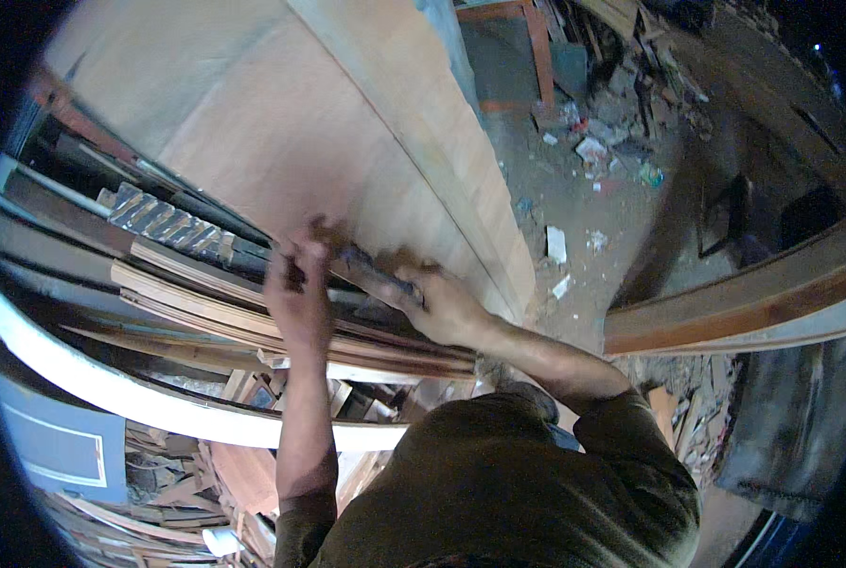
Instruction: The person uses a hammer and pliers to remove nails and separate wooden strips from a large plywood panel. They repeatedly strike the wood and pull out fasteners, eventually detaching a long strip and placing it aside in a cluttered workshop.
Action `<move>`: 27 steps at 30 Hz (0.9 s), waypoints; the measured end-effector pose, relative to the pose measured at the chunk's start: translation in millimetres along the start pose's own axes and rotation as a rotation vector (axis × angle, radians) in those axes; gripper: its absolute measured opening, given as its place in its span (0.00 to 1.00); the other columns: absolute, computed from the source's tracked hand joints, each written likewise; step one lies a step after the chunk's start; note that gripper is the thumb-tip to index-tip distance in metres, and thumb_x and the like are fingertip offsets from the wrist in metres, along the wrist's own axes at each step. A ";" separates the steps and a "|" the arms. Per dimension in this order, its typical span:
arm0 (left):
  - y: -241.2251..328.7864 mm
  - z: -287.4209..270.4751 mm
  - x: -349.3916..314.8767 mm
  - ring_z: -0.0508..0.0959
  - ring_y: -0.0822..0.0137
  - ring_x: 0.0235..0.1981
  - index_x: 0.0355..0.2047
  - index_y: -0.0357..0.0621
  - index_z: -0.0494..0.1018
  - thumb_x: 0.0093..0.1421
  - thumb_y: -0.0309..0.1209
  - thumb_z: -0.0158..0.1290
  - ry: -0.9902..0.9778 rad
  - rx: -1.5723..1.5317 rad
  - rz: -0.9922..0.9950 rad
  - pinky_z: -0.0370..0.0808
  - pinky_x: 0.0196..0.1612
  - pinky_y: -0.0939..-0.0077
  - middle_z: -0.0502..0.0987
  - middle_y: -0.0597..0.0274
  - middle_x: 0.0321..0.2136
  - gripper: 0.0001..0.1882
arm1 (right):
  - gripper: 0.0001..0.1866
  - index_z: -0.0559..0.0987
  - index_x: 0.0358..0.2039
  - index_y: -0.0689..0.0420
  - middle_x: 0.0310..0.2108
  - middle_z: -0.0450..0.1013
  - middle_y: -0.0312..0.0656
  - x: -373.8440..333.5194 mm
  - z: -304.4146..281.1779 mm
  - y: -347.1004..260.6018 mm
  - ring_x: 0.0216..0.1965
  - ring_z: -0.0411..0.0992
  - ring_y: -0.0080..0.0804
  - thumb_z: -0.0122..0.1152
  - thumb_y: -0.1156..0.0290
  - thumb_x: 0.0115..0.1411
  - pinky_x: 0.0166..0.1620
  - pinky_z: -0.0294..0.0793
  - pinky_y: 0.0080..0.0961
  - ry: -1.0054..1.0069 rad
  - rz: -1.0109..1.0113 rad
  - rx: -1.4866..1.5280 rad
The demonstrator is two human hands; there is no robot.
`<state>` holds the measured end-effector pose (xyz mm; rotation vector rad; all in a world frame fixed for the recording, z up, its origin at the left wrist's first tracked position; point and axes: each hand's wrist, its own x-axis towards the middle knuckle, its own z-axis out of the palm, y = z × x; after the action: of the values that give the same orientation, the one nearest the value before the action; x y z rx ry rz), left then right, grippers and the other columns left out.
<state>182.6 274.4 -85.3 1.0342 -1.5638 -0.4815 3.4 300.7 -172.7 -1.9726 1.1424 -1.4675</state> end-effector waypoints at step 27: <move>-69.0 89.8 -49.1 0.76 0.70 0.28 0.40 0.39 0.68 0.71 0.32 0.49 -0.334 0.220 -0.335 0.74 0.35 0.76 0.75 0.59 0.30 0.08 | 0.19 0.71 0.31 0.57 0.16 0.66 0.35 -91.0 47.7 250.3 0.15 0.67 0.26 0.51 0.53 0.70 0.18 0.71 0.30 0.446 1.094 0.921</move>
<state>121.5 257.8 -191.3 1.4548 -1.7714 -0.7550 -51.6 225.6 -426.7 -0.2724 1.0906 -1.3660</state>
